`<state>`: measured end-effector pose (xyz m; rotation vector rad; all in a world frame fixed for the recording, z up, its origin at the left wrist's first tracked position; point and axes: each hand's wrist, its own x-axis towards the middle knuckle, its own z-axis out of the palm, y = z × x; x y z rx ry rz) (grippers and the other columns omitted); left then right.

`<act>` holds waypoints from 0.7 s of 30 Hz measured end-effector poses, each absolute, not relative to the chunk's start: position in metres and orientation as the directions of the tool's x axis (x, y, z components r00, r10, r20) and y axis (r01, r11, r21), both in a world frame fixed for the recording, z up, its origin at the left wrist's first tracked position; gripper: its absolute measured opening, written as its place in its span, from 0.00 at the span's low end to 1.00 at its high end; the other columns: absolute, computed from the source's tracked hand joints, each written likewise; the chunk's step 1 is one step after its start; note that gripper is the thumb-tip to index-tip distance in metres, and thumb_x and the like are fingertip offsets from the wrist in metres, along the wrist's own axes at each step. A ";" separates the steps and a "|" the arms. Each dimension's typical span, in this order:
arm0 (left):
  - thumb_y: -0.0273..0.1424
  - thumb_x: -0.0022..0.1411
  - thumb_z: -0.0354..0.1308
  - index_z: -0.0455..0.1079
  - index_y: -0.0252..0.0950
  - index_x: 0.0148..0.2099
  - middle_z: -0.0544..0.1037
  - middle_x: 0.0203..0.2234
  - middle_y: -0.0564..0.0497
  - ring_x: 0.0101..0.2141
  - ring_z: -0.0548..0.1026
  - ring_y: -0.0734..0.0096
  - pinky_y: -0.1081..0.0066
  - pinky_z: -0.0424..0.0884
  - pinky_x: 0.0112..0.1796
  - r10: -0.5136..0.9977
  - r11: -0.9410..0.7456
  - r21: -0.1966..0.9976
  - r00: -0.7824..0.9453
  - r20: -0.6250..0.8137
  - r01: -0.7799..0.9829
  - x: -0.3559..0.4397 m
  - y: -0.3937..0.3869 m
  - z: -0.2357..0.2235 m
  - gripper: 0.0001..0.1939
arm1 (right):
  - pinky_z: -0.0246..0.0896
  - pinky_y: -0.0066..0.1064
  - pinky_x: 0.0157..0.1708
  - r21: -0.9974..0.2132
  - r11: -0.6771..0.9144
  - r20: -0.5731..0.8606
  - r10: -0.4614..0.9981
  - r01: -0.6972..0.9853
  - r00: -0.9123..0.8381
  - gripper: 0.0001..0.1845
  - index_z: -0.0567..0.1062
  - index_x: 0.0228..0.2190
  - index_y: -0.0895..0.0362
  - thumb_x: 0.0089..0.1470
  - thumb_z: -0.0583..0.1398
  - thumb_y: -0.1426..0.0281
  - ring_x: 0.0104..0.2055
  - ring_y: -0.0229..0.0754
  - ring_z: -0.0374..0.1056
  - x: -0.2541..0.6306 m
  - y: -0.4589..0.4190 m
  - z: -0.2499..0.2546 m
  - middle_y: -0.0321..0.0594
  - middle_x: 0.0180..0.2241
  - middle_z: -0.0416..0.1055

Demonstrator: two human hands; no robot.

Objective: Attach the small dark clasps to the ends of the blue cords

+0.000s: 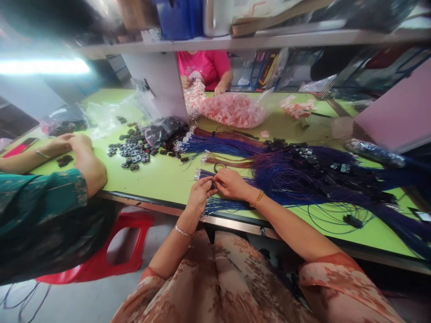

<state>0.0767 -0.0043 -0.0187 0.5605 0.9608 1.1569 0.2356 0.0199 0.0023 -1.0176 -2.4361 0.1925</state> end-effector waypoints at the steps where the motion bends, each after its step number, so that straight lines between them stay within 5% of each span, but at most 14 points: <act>1: 0.26 0.48 0.66 0.74 0.30 0.36 0.76 0.28 0.49 0.27 0.73 0.76 0.72 0.73 0.32 0.937 0.333 0.792 0.085 -0.339 -0.512 0.077 -0.004 -0.019 0.10 | 0.52 0.32 0.33 -0.313 0.705 0.377 0.707 0.637 -0.598 0.06 0.71 0.30 0.58 0.55 0.54 0.72 0.33 0.43 0.60 0.236 0.020 0.002 0.44 0.30 0.68; 11: 0.28 0.46 0.68 0.73 0.31 0.36 0.76 0.27 0.49 0.27 0.73 0.75 0.69 0.72 0.34 0.941 0.312 0.818 0.038 -0.337 -0.484 0.079 -0.004 -0.023 0.13 | 0.49 0.31 0.31 -0.317 0.604 0.268 0.797 0.731 -0.541 0.06 0.72 0.29 0.59 0.53 0.55 0.71 0.30 0.41 0.61 0.232 0.015 0.007 0.43 0.28 0.70; 17: 0.32 0.46 0.68 0.73 0.33 0.39 0.77 0.29 0.49 0.30 0.74 0.73 0.66 0.72 0.39 0.964 0.248 0.847 0.033 -0.264 -0.471 0.083 -0.009 -0.020 0.17 | 0.51 0.28 0.29 -0.482 0.515 0.128 0.841 0.708 -0.525 0.09 0.70 0.38 0.58 0.53 0.56 0.70 0.28 0.38 0.64 0.234 0.005 0.028 0.38 0.29 0.72; 21: 0.35 0.53 0.63 0.72 0.34 0.45 0.77 0.40 0.44 0.42 0.74 0.66 0.64 0.67 0.48 0.996 0.016 0.971 -0.079 -0.036 -0.238 0.061 0.004 -0.010 0.17 | 0.57 0.28 0.30 -0.584 0.466 0.321 0.885 0.664 -0.338 0.10 0.68 0.38 0.56 0.51 0.56 0.72 0.28 0.37 0.66 0.265 0.006 0.045 0.37 0.29 0.72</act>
